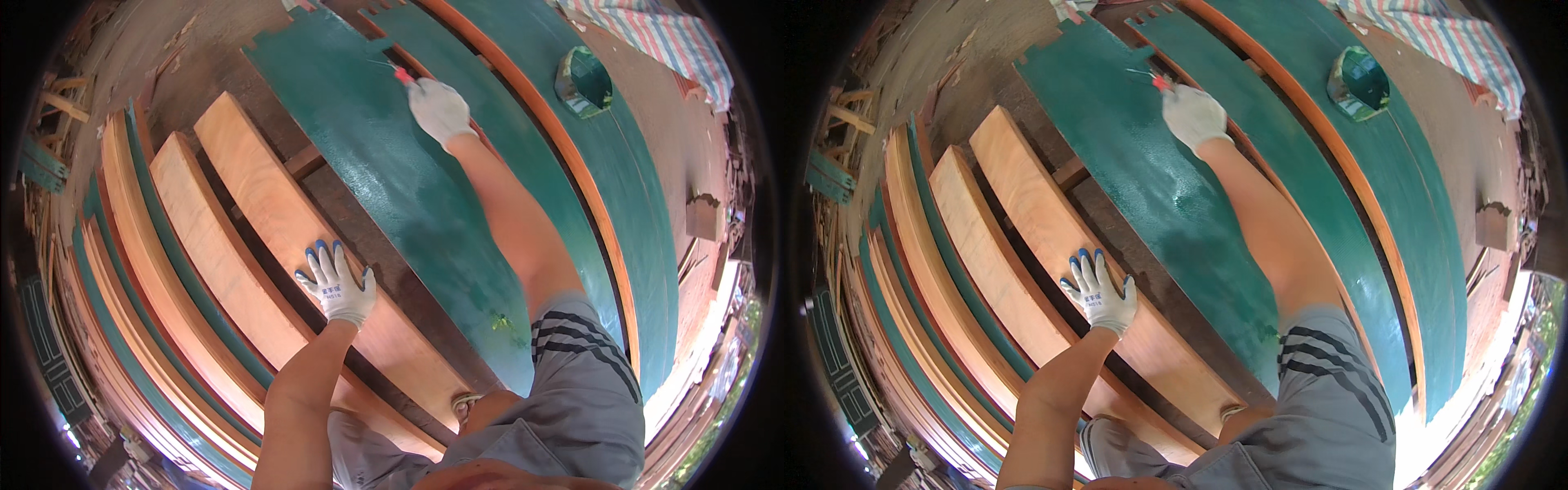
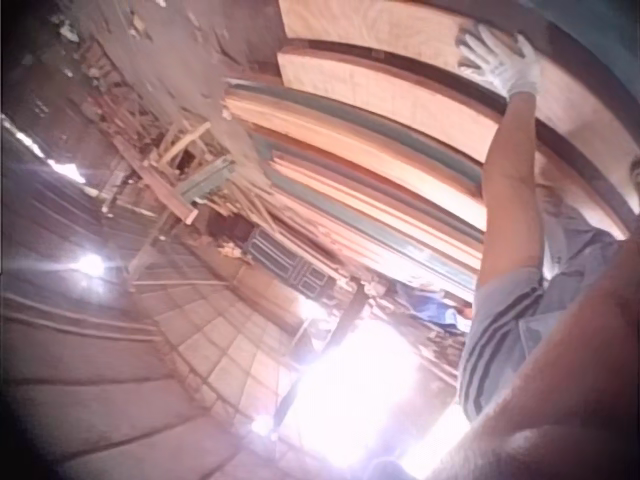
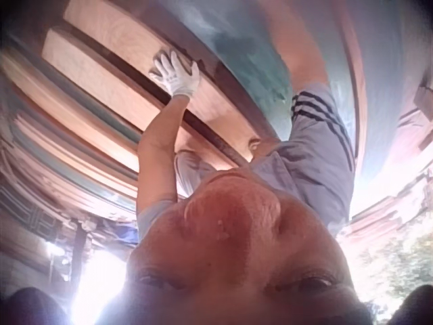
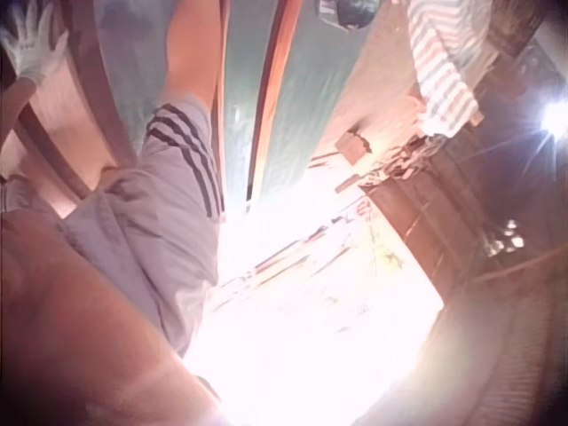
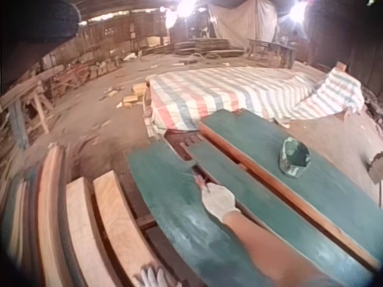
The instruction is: The person paints wooden planks with green paint using a small roller. They dip the roller into a paint container and apply paint along the length of each plank, moving from one plank to the next.
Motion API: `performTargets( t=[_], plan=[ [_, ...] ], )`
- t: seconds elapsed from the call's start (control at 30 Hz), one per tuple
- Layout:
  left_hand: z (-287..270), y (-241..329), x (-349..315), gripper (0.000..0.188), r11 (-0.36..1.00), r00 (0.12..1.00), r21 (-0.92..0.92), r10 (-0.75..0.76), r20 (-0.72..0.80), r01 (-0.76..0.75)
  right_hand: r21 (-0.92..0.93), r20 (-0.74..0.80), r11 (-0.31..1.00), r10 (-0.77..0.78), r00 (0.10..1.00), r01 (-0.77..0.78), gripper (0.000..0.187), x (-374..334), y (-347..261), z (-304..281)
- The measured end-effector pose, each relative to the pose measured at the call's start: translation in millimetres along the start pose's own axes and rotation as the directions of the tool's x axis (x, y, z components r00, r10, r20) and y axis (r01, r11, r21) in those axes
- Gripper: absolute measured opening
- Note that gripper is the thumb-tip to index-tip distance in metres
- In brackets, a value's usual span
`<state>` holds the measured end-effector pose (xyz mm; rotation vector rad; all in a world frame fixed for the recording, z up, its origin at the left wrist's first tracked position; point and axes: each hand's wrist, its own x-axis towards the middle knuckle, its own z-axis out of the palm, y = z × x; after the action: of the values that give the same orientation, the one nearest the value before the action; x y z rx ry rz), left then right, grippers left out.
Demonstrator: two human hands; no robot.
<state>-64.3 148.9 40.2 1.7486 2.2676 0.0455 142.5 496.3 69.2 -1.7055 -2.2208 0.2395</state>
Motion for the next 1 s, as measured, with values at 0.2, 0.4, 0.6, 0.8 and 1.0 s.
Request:
performTargets(
  t=[0.2,0.4,0.6,0.8,1.0],
  plan=[
    [3,-2,-2,0.089,1.000,0.999,0.004,0.002,-0.040,-0.002,0.180,0.174,0.952,0.218,0.960,-0.249,0.046,-2,-20,-3],
    [2,-3,-2,0.088,1.000,0.999,-0.010,-0.001,-0.041,0.001,0.096,0.251,0.931,0.321,0.913,-0.354,0.044,-146,3,-50],
    [0,1,-1,0.088,1.000,0.999,0.000,0.009,-0.035,-0.009,0.150,0.101,0.949,0.264,0.959,-0.277,0.043,-142,5,-48],
    [5,3,0,0.088,1.000,0.997,0.015,0.019,-0.073,-0.018,0.113,0.193,0.913,0.366,0.910,-0.391,0.041,-170,15,-54],
    [2,-2,-3,0.088,0.999,0.997,0.035,-0.011,-0.075,0.014,0.142,0.395,0.821,0.465,0.792,-0.553,0.041,-243,11,-107]
  ],
)
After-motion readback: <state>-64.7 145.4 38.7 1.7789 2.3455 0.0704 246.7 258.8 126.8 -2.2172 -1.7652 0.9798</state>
